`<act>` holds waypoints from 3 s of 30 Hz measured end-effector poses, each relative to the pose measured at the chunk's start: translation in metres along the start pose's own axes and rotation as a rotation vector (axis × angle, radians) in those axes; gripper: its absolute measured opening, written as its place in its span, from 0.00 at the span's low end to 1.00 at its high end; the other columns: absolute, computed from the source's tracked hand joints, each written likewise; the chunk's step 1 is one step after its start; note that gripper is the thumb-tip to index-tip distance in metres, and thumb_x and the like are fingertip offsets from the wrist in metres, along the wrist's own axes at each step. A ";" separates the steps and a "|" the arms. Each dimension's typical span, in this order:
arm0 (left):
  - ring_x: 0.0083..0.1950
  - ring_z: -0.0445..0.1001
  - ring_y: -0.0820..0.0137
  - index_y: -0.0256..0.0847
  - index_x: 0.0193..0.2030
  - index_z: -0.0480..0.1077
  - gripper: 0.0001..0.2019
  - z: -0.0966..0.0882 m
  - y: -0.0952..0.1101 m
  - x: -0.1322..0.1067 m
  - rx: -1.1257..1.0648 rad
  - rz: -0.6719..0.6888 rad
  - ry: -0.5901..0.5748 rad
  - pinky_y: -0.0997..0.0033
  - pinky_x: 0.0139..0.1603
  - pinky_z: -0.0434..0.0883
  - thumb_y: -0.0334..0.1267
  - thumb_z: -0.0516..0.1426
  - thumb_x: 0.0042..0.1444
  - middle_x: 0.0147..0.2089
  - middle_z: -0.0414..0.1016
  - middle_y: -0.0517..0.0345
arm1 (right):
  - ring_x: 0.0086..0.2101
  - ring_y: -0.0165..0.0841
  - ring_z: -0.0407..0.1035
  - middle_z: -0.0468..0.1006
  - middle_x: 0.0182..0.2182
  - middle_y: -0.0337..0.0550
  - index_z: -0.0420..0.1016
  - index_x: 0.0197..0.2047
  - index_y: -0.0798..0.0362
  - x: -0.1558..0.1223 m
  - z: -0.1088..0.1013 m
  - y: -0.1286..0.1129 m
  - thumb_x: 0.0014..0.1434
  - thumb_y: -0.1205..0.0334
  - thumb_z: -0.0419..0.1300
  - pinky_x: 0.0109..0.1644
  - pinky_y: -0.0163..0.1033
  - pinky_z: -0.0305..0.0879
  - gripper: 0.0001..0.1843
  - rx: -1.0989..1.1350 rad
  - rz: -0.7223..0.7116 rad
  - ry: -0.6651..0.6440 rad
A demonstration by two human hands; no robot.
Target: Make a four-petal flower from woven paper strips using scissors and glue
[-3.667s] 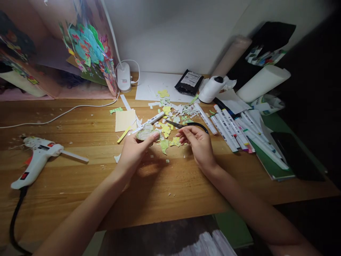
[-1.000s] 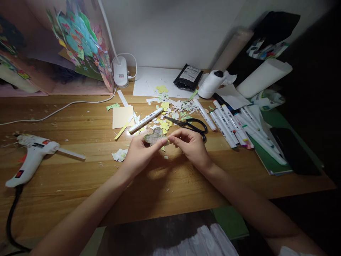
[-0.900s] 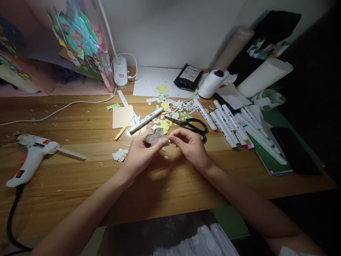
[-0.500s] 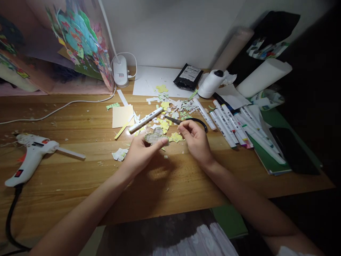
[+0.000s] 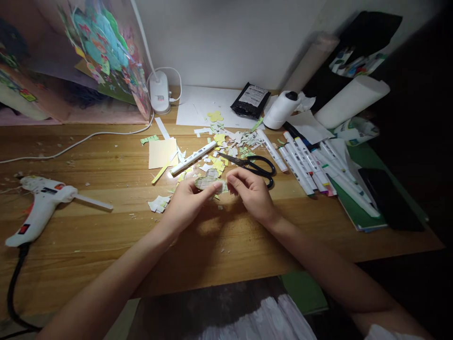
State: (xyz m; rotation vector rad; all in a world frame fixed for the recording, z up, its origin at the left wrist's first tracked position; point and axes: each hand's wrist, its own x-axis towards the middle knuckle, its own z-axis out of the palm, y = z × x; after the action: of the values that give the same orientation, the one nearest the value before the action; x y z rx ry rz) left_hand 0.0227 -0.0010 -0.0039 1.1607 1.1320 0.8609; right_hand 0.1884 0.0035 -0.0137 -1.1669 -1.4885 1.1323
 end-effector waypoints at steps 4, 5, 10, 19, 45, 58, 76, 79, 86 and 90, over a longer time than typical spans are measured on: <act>0.30 0.72 0.72 0.36 0.34 0.76 0.15 -0.001 0.001 0.000 0.004 -0.002 0.105 0.74 0.31 0.67 0.47 0.64 0.46 0.32 0.78 0.56 | 0.23 0.27 0.62 0.70 0.23 0.37 0.69 0.28 0.53 0.002 -0.002 0.002 0.62 0.50 0.51 0.28 0.34 0.59 0.18 0.115 0.114 -0.113; 0.28 0.70 0.73 0.36 0.34 0.76 0.15 -0.001 0.001 0.000 0.009 -0.004 0.121 0.75 0.29 0.66 0.47 0.64 0.45 0.30 0.77 0.57 | 0.23 0.27 0.62 0.71 0.23 0.37 0.70 0.28 0.53 0.001 -0.001 0.001 0.61 0.49 0.53 0.28 0.34 0.59 0.18 0.122 0.131 -0.153; 0.24 0.65 0.76 0.35 0.33 0.75 0.16 -0.003 0.002 -0.001 0.095 -0.003 0.140 0.77 0.24 0.60 0.48 0.63 0.46 0.26 0.73 0.59 | 0.22 0.26 0.61 0.69 0.20 0.34 0.71 0.25 0.54 -0.002 0.003 -0.003 0.52 0.56 0.65 0.27 0.34 0.57 0.12 0.050 0.112 -0.121; 0.25 0.64 0.76 0.35 0.35 0.74 0.18 -0.007 0.007 0.002 0.036 -0.023 0.249 0.77 0.24 0.60 0.49 0.63 0.46 0.27 0.71 0.60 | 0.21 0.26 0.62 0.72 0.21 0.36 0.73 0.24 0.54 0.001 -0.004 -0.003 0.55 0.60 0.62 0.26 0.34 0.59 0.10 0.029 0.050 -0.041; 0.26 0.66 0.78 0.38 0.33 0.77 0.13 -0.008 0.003 0.002 -0.106 -0.045 0.140 0.78 0.25 0.61 0.45 0.65 0.44 0.30 0.75 0.59 | 0.20 0.26 0.62 0.73 0.19 0.37 0.72 0.26 0.53 -0.001 0.000 -0.001 0.59 0.51 0.55 0.24 0.32 0.59 0.16 0.147 0.148 -0.028; 0.36 0.75 0.68 0.37 0.37 0.77 0.16 -0.005 0.004 0.001 -0.123 -0.037 0.066 0.72 0.37 0.71 0.44 0.67 0.41 0.38 0.79 0.52 | 0.23 0.28 0.65 0.73 0.22 0.37 0.72 0.26 0.53 -0.007 0.008 -0.007 0.54 0.57 0.63 0.28 0.34 0.62 0.10 0.109 0.140 -0.113; 0.32 0.73 0.71 0.37 0.32 0.77 0.13 -0.005 0.005 0.003 -0.123 -0.048 0.065 0.73 0.33 0.69 0.44 0.66 0.42 0.33 0.78 0.54 | 0.30 0.30 0.65 0.74 0.28 0.37 0.72 0.30 0.50 -0.005 0.008 -0.007 0.56 0.60 0.60 0.36 0.36 0.62 0.05 0.194 0.096 -0.162; 0.34 0.74 0.69 0.36 0.34 0.77 0.15 -0.004 0.004 0.003 -0.128 -0.054 0.075 0.72 0.35 0.70 0.44 0.66 0.41 0.36 0.79 0.52 | 0.29 0.31 0.65 0.72 0.27 0.37 0.73 0.31 0.50 -0.005 0.009 -0.002 0.55 0.58 0.61 0.36 0.36 0.62 0.05 0.223 0.142 -0.156; 0.30 0.72 0.72 0.35 0.34 0.77 0.16 -0.012 0.005 0.006 -0.053 -0.017 0.161 0.75 0.30 0.68 0.45 0.66 0.42 0.32 0.78 0.54 | 0.25 0.27 0.61 0.68 0.24 0.34 0.71 0.27 0.51 -0.003 0.005 -0.001 0.53 0.61 0.62 0.31 0.34 0.58 0.05 0.364 0.196 -0.121; 0.23 0.66 0.76 0.35 0.25 0.74 0.15 -0.023 0.006 0.011 -0.038 0.000 0.303 0.76 0.23 0.61 0.46 0.66 0.41 0.24 0.72 0.58 | 0.24 0.26 0.59 0.67 0.22 0.34 0.71 0.26 0.51 0.003 -0.004 -0.003 0.52 0.59 0.63 0.28 0.33 0.57 0.07 0.351 0.200 -0.015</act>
State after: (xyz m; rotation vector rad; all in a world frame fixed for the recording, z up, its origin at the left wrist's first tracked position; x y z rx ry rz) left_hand 0.0029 0.0164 -0.0004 1.0209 1.3543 1.0785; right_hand 0.1916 0.0066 -0.0101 -1.0775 -1.1414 1.4725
